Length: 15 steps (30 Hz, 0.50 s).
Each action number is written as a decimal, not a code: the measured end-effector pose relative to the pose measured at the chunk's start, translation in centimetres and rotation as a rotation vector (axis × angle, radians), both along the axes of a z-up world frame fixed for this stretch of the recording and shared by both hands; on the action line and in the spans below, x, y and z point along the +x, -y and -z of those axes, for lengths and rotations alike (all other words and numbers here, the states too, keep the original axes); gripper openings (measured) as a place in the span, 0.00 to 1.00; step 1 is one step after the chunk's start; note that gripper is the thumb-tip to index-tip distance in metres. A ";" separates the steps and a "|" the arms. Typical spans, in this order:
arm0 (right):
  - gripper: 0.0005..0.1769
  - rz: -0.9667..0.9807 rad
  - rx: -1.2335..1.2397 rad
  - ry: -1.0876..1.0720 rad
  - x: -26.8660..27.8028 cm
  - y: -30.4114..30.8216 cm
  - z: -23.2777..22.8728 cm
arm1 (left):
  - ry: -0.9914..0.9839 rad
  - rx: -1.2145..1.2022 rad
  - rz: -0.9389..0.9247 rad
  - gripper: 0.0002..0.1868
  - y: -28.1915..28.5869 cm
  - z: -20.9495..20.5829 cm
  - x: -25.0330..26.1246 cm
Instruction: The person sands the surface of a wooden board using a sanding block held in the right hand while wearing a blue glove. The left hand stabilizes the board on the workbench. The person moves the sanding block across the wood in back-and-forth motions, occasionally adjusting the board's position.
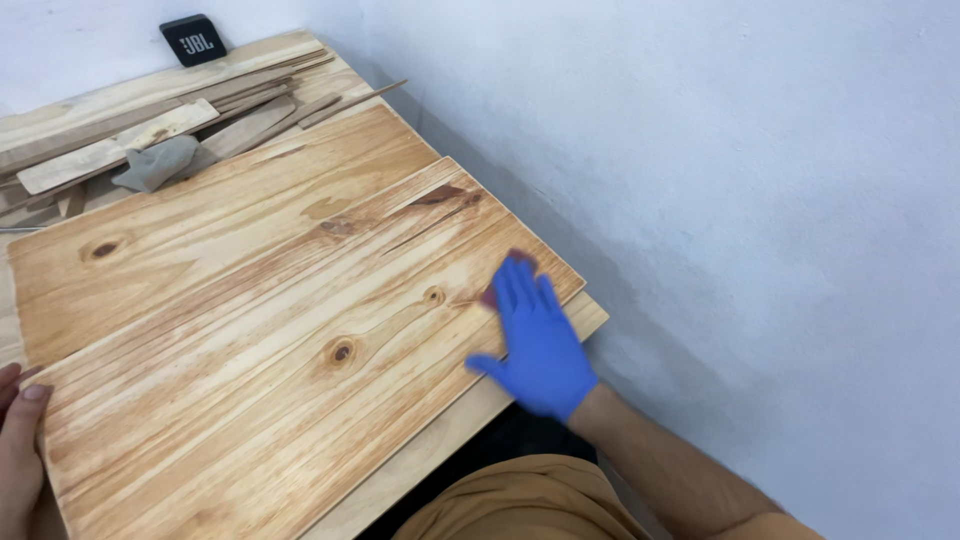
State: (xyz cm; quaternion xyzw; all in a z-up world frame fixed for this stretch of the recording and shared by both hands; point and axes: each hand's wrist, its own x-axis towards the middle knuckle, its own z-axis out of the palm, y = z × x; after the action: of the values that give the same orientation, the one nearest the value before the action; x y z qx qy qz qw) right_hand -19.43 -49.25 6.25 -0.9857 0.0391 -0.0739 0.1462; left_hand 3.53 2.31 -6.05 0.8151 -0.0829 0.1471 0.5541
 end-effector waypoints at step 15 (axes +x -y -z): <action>0.58 0.117 -0.112 -0.002 2.1 2.3 -0.9 | -0.069 -0.028 0.106 0.20 -2.8 6.5 3.9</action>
State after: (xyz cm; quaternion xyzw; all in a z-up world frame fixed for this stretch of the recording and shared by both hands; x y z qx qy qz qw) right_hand -17.30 -51.53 7.19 -0.9885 0.0926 -0.0833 0.0861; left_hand 7.44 5.15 -12.51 0.8063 -0.1049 0.0906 0.5750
